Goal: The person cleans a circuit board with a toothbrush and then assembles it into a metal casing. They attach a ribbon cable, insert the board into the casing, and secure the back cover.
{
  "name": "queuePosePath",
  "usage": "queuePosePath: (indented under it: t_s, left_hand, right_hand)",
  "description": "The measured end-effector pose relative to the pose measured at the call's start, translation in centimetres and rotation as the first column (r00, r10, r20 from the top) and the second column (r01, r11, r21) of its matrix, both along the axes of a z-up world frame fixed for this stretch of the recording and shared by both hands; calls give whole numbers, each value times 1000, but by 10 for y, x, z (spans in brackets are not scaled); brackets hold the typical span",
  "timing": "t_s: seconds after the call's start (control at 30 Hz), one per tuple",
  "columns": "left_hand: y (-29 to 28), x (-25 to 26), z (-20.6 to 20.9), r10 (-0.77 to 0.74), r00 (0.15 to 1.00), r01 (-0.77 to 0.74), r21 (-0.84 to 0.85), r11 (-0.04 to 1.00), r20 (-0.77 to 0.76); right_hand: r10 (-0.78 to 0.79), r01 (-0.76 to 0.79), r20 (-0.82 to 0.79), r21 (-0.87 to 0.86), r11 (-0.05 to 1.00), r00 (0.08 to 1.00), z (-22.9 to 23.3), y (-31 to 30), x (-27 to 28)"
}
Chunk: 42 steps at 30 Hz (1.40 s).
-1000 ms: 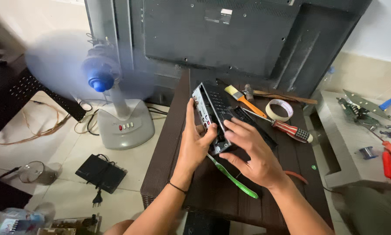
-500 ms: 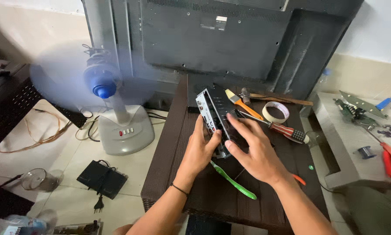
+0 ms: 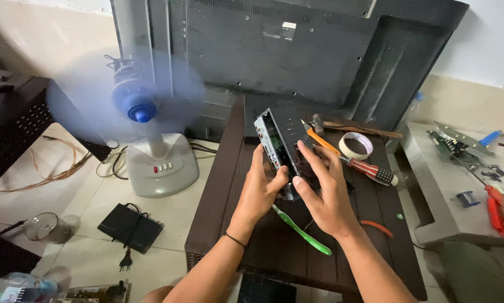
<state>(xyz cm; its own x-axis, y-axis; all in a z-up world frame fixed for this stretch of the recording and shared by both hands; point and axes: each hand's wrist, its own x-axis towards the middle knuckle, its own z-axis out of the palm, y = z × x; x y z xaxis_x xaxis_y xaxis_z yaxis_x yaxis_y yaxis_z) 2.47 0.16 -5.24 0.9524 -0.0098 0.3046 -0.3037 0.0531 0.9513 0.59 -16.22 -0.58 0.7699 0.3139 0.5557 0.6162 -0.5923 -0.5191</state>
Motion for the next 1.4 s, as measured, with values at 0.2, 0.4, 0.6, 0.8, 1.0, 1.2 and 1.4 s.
queuePosePath:
  t_s: [0.2,0.4,0.6,0.8,1.0,1.2,1.4]
  left_hand:
    - [-1,-9,5,46,999,-47,-82,996,-20]
    - [0,1,-5,45,998,-43,-55,998,38]
    - [4,-10,8,8,1000,-7,-81,997,19]
    - [1,-5,6,19,1000,-19,-35,999,19]
    - [7,-9,8,56,996,-66,-155,986,-65]
    - [1,-38,61,21,998,-30,-176,984,-54]
    - [11,-33,52,-67,924,-75,-350,934,-376]
  right_hand:
    - [-27,31,152,-23,999,988,1,6,-4]
    - [-55,53,158,16,998,986,-2,-1,-5]
    - [67,14,-150,482,876,987,14,3,-14]
    - [-94,81,44,231,970,995,19,-13,-17]
    - [214,27,-187,809,587,959,13,-32,-6]
    - [333,-50,-238,744,667,912,35,-60,-14]
    - [102,-124,-123,-185,975,987,75,-95,-25]
